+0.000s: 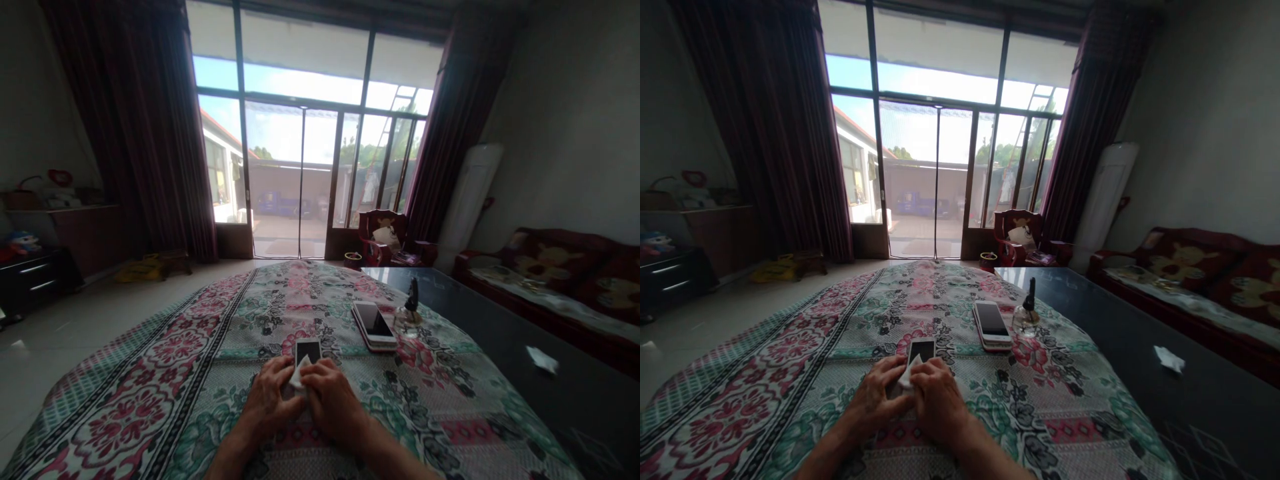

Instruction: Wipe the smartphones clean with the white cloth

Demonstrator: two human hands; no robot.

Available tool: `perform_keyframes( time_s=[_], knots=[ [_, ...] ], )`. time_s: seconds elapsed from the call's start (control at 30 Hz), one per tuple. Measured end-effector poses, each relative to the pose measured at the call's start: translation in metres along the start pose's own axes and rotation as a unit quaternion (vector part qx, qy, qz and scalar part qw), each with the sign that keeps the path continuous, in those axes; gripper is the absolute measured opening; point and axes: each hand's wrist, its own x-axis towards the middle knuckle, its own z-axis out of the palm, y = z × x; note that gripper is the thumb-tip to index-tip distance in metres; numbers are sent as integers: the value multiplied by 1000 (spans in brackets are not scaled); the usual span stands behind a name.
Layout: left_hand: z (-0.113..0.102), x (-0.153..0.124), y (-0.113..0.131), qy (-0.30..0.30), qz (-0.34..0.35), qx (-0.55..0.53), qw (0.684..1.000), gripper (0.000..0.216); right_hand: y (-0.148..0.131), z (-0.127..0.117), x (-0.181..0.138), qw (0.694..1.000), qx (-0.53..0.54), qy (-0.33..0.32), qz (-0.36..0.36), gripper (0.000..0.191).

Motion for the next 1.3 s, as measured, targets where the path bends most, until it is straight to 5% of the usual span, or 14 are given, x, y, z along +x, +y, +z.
perform_keyframes(
  time_s=[0.17, 0.63, 1.0, 1.3],
  knots=[
    [2, 1, -3, -4, 2, -5, 1000, 42, -1, -4, -6, 1000, 25, -7, -17, 25],
    [-3, 3, 1, -17, -17, 12, 1000, 46, 34, 9, 72, 996, -65, 4, 58, 24],
    [2, 2, -5, -2, 2, 2, 1000, 43, 12, -22, -3, 996, -4, -62, -69, 26],
    [6, 4, -10, -9, 3, 30, 999, 57, 20, -15, -6, 996, 39, -22, -76, 29]
  ],
)
